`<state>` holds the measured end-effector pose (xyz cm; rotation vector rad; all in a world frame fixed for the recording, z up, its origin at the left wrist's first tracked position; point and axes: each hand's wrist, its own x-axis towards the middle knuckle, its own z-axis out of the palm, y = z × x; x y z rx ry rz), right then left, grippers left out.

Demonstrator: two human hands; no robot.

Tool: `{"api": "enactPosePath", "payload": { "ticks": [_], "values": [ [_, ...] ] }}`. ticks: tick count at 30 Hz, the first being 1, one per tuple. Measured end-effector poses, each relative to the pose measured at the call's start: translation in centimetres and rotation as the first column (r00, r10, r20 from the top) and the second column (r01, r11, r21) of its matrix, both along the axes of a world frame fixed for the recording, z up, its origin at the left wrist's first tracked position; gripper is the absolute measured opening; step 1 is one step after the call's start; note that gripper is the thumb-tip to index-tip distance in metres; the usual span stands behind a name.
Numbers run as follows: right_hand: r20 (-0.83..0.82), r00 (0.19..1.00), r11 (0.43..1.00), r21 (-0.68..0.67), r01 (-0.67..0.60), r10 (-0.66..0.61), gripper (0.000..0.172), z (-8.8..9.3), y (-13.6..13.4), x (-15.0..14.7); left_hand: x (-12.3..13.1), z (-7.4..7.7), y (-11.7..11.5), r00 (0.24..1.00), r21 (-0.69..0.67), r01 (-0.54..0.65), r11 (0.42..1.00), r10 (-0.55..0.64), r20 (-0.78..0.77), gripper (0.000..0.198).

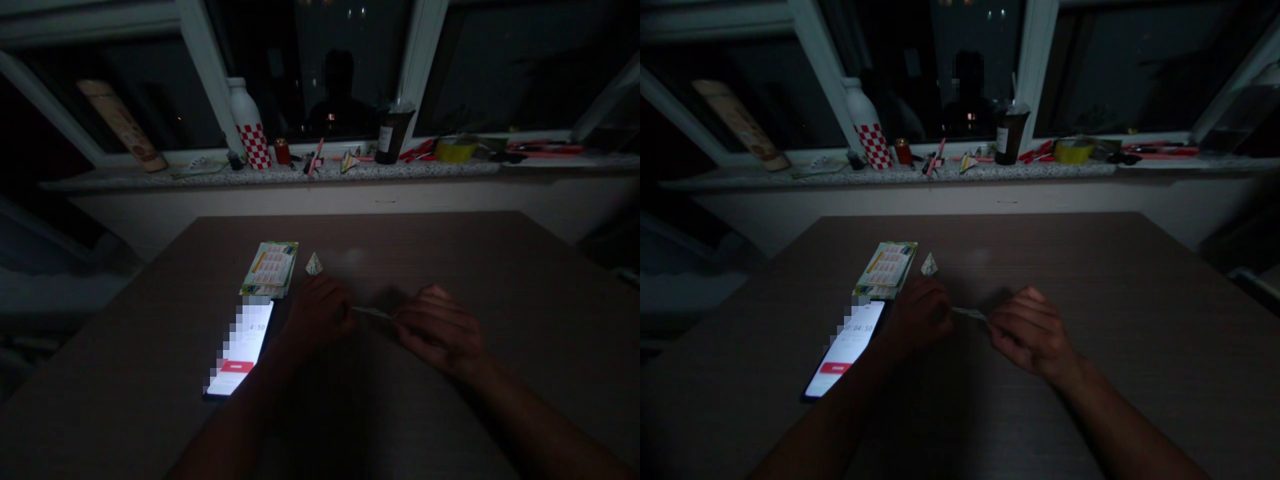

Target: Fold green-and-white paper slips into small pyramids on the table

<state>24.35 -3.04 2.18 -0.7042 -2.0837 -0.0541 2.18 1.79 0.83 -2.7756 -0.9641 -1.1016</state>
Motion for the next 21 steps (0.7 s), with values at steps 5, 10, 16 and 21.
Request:
{"api": "enactPosePath", "payload": {
  "ticks": [5,10,16,21],
  "values": [
    [-0.023,0.999,0.999,-0.035,0.034,-0.035,0.015,-0.1,0.1,0.6,-0.6,0.5,0.2,0.998,-0.036,-0.04,0.999,0.041,0.041,0.004],
    [-0.031,0.999,0.994,-0.111,0.022,-0.025,0.014,-0.5,0.5,0.6,-0.1,0.5,-0.8,0.996,-0.157,-0.01,0.988,0.024,0.091,0.011],
    [-0.08,0.996,0.978,-0.208,0.026,-0.043,0.013,-1.4,0.6,-0.2,1.7,-0.3,-2.2,0.994,-0.411,0.097,0.906,-0.065,0.092,0.017],
    [-0.184,0.963,0.901,-0.421,0.104,-0.197,0.028,-3.0,0.5,-0.3,2.2,-0.7,-2.3,0.97,-0.715,0.07,0.696,0.12,0.213,0.02]
  ]
}}
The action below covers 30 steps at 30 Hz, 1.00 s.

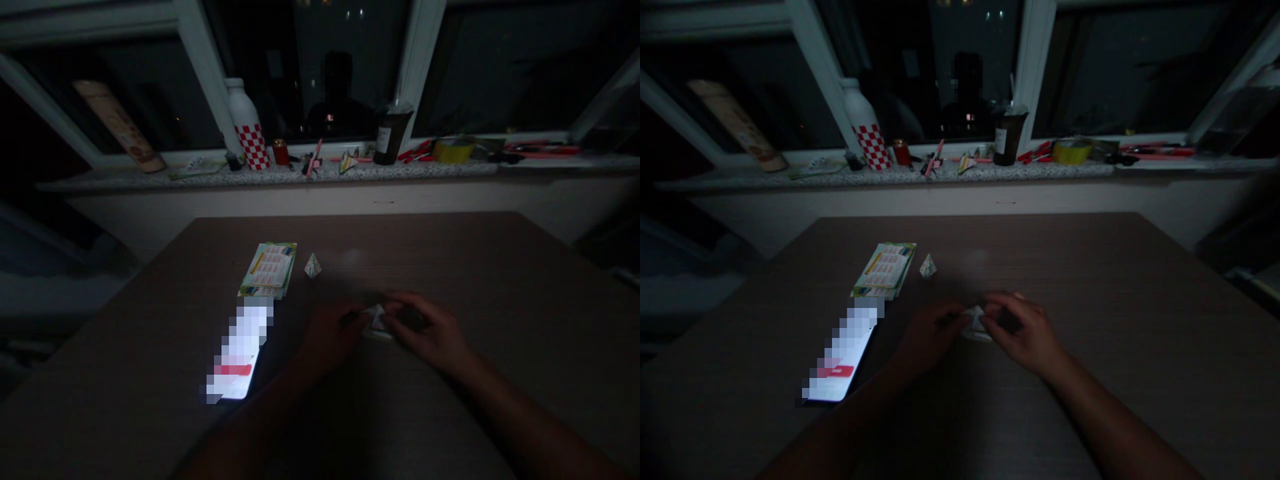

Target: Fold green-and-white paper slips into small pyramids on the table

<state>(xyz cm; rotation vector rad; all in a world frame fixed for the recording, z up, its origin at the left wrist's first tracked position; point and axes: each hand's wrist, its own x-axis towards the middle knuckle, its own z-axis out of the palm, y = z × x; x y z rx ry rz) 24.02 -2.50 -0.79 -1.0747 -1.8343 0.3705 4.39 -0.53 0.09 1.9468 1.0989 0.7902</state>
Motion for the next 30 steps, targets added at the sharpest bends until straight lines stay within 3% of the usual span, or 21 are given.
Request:
{"api": "enactPosePath", "payload": {
  "ticks": [4,7,11,14,17,20,25,30],
  "values": [
    [-0.109,0.994,0.972,-0.235,0.006,-0.032,0.022,-1.1,0.4,-0.2,0.0,-0.7,0.2,0.995,-0.09,-0.06,0.994,0.066,0.071,0.025],
    [-0.088,0.996,0.95,-0.312,-0.025,-0.003,0.017,-1.9,0.9,-0.2,-0.2,-1.2,0.3,0.993,0.053,-0.044,0.998,0.049,-0.109,0.036],
    [0.121,0.986,0.963,-0.258,-0.079,0.113,0.011,-2.7,1.8,-0.2,-0.7,-1.2,0.5,0.926,0.304,0.154,0.94,-0.03,-0.375,0.037],
    [0.25,0.951,0.976,-0.167,-0.144,0.183,0.011,-2.9,2.3,-0.2,-0.8,-0.9,0.6,0.883,0.343,0.283,0.895,-0.104,-0.458,0.037],
    [0.313,0.919,0.967,-0.157,-0.201,0.242,0.012,-2.5,2.2,-0.1,-0.9,-0.7,0.7,0.839,0.315,0.369,0.874,-0.168,-0.518,0.032],
    [0.342,0.889,0.946,-0.214,-0.243,0.305,0.014,-1.8,1.8,0.1,-1.1,-0.7,0.7,0.819,0.278,0.398,0.874,-0.201,-0.538,0.03],
    [0.381,0.868,0.937,-0.266,-0.228,0.319,0.035,-1.0,1.2,0.4,-1.5,-0.9,1.1,0.82,0.243,0.412,0.878,-0.241,-0.519,0.037],
    [0.405,0.863,0.945,-0.247,-0.214,0.302,0.03,-0.9,1.1,0.1,-1.4,-1.1,1.2,0.819,0.242,0.401,0.884,-0.227,-0.527,0.032]
  ]
}}
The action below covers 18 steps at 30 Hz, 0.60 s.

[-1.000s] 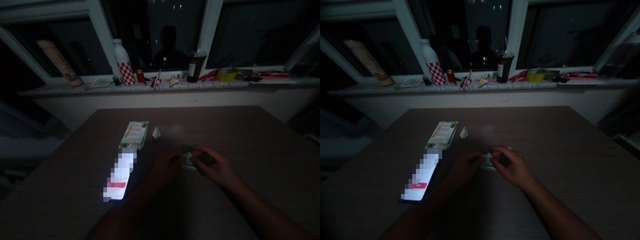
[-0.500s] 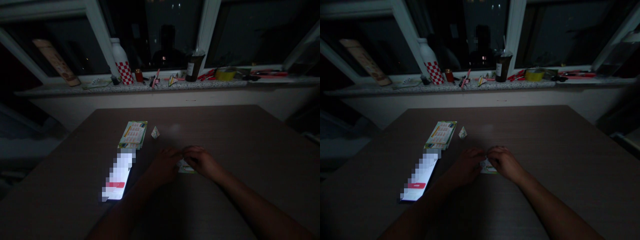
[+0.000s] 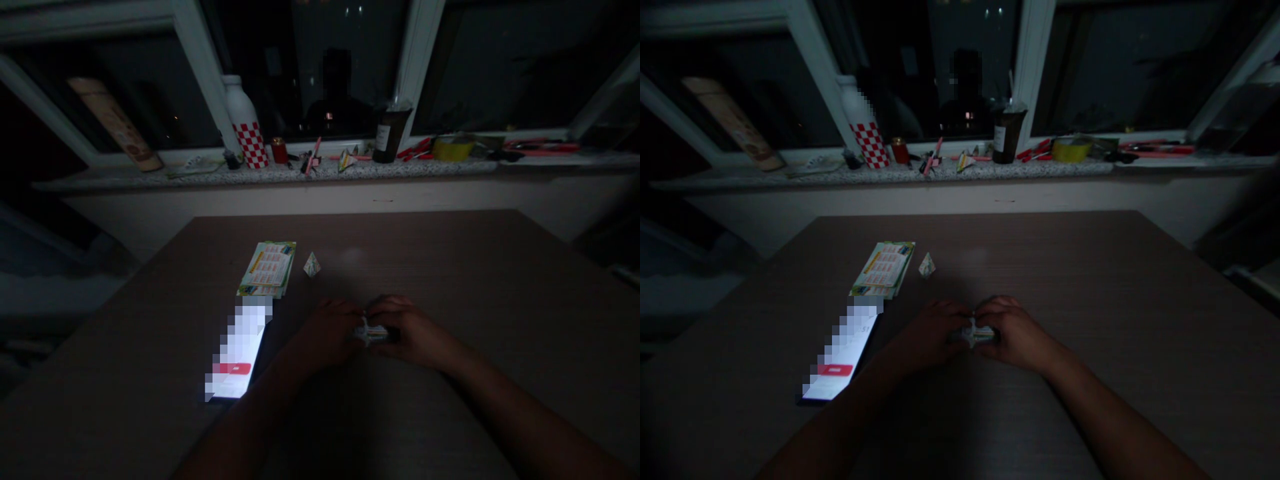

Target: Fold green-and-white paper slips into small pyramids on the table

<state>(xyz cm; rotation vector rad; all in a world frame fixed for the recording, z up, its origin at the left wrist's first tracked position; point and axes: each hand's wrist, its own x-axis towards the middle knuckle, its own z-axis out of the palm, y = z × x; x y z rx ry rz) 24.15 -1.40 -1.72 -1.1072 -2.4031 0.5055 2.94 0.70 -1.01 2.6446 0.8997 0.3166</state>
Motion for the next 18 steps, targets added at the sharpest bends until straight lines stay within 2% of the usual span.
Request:
{"api": "enactPosePath", "payload": {
  "ticks": [9,18],
  "values": [
    [0.031,0.999,0.998,0.058,0.006,-0.008,0.024,0.3,-0.22,-0.51,0.1,0.16,0.09,1.0,0.005,0.011,1.0,-0.011,-0.007,0.03],
    [0.053,0.998,0.998,0.062,0.015,-0.019,0.028,0.15,-0.27,-0.58,-0.14,0.36,0.08,0.999,-0.018,0.022,1.0,-0.022,0.024,0.035]
  ]
}}
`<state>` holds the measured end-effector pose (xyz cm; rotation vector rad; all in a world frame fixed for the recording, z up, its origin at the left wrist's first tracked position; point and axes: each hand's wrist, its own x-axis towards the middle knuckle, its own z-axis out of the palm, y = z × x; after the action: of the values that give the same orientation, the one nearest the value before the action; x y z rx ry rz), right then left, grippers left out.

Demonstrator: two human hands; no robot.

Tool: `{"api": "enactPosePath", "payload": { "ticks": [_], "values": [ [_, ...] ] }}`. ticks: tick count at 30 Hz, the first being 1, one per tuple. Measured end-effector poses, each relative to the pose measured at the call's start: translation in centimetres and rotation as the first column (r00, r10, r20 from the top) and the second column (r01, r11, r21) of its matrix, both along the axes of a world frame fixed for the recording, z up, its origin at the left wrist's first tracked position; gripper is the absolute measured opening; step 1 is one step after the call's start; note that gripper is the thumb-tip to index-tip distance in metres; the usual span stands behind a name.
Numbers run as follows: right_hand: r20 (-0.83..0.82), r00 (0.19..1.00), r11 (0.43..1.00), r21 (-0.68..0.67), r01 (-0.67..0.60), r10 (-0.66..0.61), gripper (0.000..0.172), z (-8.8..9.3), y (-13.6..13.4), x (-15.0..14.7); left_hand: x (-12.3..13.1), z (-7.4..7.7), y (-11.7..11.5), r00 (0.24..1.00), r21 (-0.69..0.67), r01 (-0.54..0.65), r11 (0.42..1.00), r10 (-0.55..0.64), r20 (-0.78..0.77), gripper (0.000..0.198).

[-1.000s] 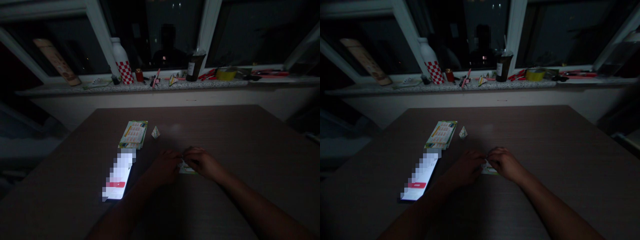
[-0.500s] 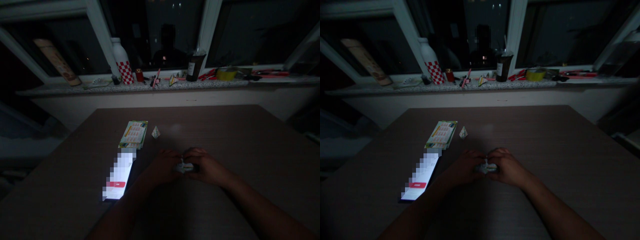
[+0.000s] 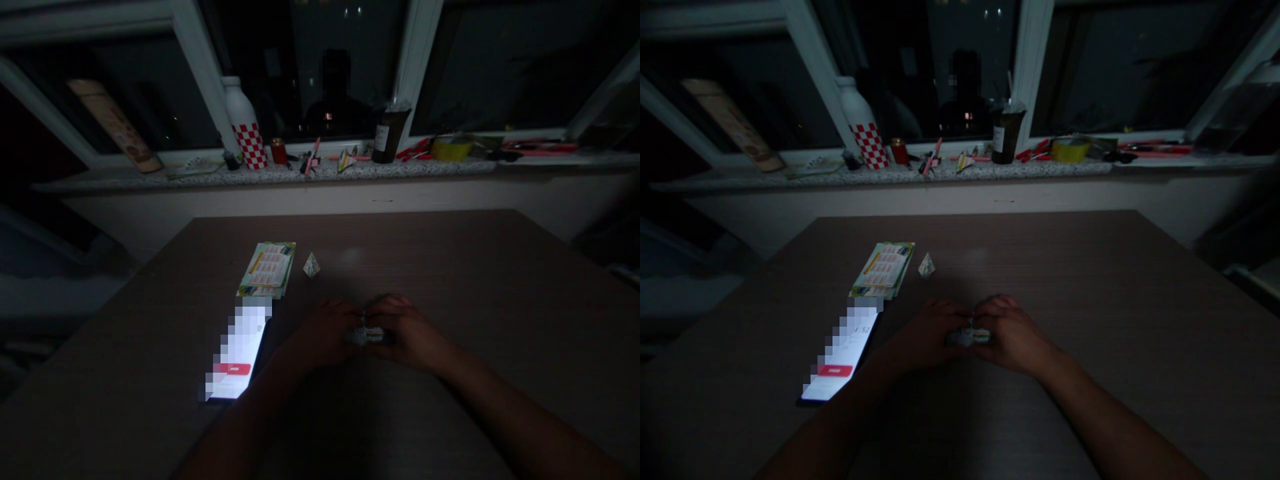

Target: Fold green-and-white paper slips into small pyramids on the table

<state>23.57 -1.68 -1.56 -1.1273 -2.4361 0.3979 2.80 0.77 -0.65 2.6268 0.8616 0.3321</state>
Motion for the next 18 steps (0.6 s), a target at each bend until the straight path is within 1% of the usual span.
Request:
{"api": "enactPosePath", "payload": {
  "ticks": [4,11,14,18],
  "values": [
    [0.014,1.0,1.0,0.003,-0.005,0.005,0.027,0.04,-0.06,-0.02,-0.08,0.13,0.04,1.0,-0.01,-0.001,1.0,0.0,-0.015,0.034],
    [-0.005,1.0,1.0,0.006,-0.016,0.016,0.011,0.26,-0.08,0.0,-0.1,0.5,0.02,1.0,0.019,0.003,1.0,-0.003,0.007,0.02],
    [-0.012,0.999,0.999,0.006,-0.034,0.034,0.012,0.24,-0.02,0.11,-0.05,0.39,0.03,1.0,0.034,-0.006,0.999,0.006,0.014,0.014],
    [-0.036,0.998,0.998,-0.017,-0.057,0.056,0.016,0.5,0.02,0.41,0.12,0.21,-0.01,1.0,0.046,-0.028,0.999,0.028,0.003,0.014]
  ]
}}
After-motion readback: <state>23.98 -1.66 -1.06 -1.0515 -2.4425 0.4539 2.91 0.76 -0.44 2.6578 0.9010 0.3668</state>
